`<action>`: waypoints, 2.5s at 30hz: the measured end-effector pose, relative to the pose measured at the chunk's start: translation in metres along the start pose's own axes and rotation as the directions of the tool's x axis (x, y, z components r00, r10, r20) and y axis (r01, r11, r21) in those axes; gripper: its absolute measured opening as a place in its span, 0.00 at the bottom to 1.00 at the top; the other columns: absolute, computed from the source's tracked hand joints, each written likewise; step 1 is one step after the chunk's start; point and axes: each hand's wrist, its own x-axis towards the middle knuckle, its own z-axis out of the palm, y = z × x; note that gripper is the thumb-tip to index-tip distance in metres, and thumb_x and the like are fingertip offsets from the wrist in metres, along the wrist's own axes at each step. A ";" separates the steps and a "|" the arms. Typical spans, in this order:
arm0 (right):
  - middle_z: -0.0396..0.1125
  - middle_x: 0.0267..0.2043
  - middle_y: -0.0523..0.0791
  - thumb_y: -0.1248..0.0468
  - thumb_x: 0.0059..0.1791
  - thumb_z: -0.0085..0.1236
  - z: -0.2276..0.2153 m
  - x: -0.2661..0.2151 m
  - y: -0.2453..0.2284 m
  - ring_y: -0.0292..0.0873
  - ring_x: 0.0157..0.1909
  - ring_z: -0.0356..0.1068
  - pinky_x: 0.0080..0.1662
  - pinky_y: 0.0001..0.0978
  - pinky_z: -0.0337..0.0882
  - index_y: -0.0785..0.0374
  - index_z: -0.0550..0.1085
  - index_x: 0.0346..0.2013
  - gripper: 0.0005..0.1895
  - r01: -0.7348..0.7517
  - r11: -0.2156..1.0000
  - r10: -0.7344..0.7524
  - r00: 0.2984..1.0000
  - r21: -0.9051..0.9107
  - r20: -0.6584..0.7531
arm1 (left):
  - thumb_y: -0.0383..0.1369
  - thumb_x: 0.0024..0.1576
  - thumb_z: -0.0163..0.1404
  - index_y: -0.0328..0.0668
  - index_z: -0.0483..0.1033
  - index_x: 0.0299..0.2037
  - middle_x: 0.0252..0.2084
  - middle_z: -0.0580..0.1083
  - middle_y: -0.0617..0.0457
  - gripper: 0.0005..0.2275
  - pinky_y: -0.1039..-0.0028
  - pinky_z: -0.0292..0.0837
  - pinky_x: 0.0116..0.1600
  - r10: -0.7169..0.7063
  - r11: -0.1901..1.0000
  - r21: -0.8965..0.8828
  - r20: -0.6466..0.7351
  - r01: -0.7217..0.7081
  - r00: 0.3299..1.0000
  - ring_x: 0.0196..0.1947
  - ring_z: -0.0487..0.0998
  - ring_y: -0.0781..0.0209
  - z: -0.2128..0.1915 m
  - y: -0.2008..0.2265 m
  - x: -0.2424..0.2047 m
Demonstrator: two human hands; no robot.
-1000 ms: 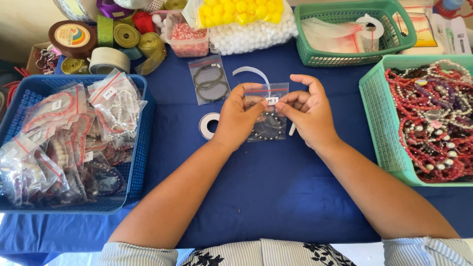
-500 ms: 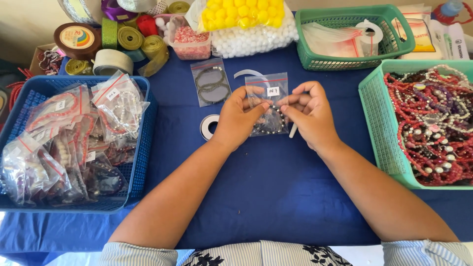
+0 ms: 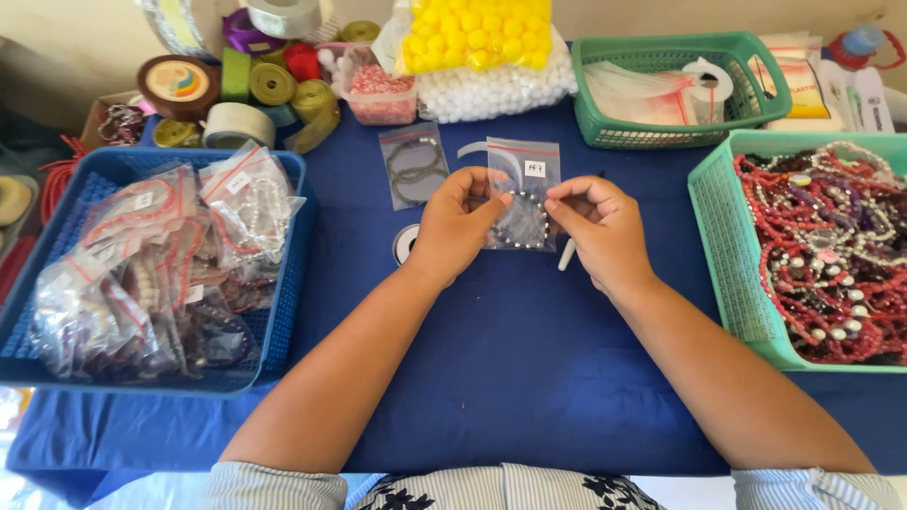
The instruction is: The person writes codes on a white tape with a marker and places the labeled strips into plastic bags containing beaded bracelets.
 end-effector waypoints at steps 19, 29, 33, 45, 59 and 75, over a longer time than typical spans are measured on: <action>0.71 0.50 0.45 0.72 0.51 0.59 0.101 0.027 -0.043 0.36 0.46 0.74 0.44 0.32 0.79 0.67 0.75 0.57 0.18 -0.029 0.996 0.008 0.969 0.080 0.248 | 0.29 0.57 0.57 0.32 0.58 0.71 0.60 0.73 0.45 0.31 0.74 0.73 0.56 0.139 0.989 -0.017 -0.231 -0.147 0.963 0.54 0.75 0.64 -0.063 0.066 -0.051; 0.70 0.55 0.46 0.71 0.52 0.56 0.206 0.062 -0.033 0.39 0.49 0.74 0.47 0.30 0.78 0.65 0.71 0.63 0.22 -0.073 0.985 -0.011 0.881 0.158 0.473 | 0.29 0.59 0.53 0.33 0.57 0.73 0.62 0.71 0.43 0.31 0.70 0.66 0.63 0.211 0.956 -0.092 -0.447 -0.280 0.869 0.59 0.72 0.60 -0.143 0.091 -0.080; 0.66 0.65 0.44 0.68 0.53 0.54 0.231 0.070 -0.018 0.37 0.55 0.71 0.54 0.29 0.74 0.61 0.62 0.69 0.29 -0.187 0.980 0.119 0.825 0.068 0.552 | 0.30 0.62 0.54 0.39 0.52 0.75 0.79 0.36 0.39 0.32 0.65 0.40 0.75 0.335 0.932 0.328 -0.607 -0.157 0.720 0.78 0.34 0.55 -0.155 0.099 -0.091; 0.68 0.61 0.46 0.68 0.53 0.54 0.175 0.048 -0.037 0.37 0.55 0.72 0.52 0.29 0.68 0.65 0.69 0.63 0.22 -0.068 0.997 0.077 0.870 -0.036 0.487 | 0.31 0.62 0.56 0.41 0.57 0.75 0.81 0.44 0.34 0.31 0.60 0.37 0.80 0.517 0.805 0.505 -0.343 -0.311 0.784 0.83 0.40 0.43 -0.107 0.079 -0.088; 0.71 0.49 0.43 0.69 0.51 0.56 0.024 0.030 -0.040 0.37 0.52 0.73 0.54 0.29 0.72 0.62 0.75 0.52 0.14 0.086 0.924 0.018 0.964 -0.374 0.266 | 0.38 0.54 0.62 0.41 0.62 0.69 0.73 0.58 0.36 0.33 0.55 0.57 0.72 0.451 0.701 0.615 0.012 -0.362 0.892 0.73 0.58 0.37 0.000 0.043 -0.031; 0.69 0.44 0.47 0.73 0.44 0.56 -0.021 0.013 -0.039 0.53 0.48 0.70 0.48 0.47 0.72 0.60 0.79 0.41 0.13 0.307 -0.030 -0.040 0.950 -0.951 0.308 | 0.34 0.55 0.56 0.49 0.81 0.33 0.35 0.77 0.55 0.03 0.58 0.63 0.49 0.299 0.330 0.898 0.194 -0.292 0.934 0.41 0.77 0.53 -0.017 0.007 -0.032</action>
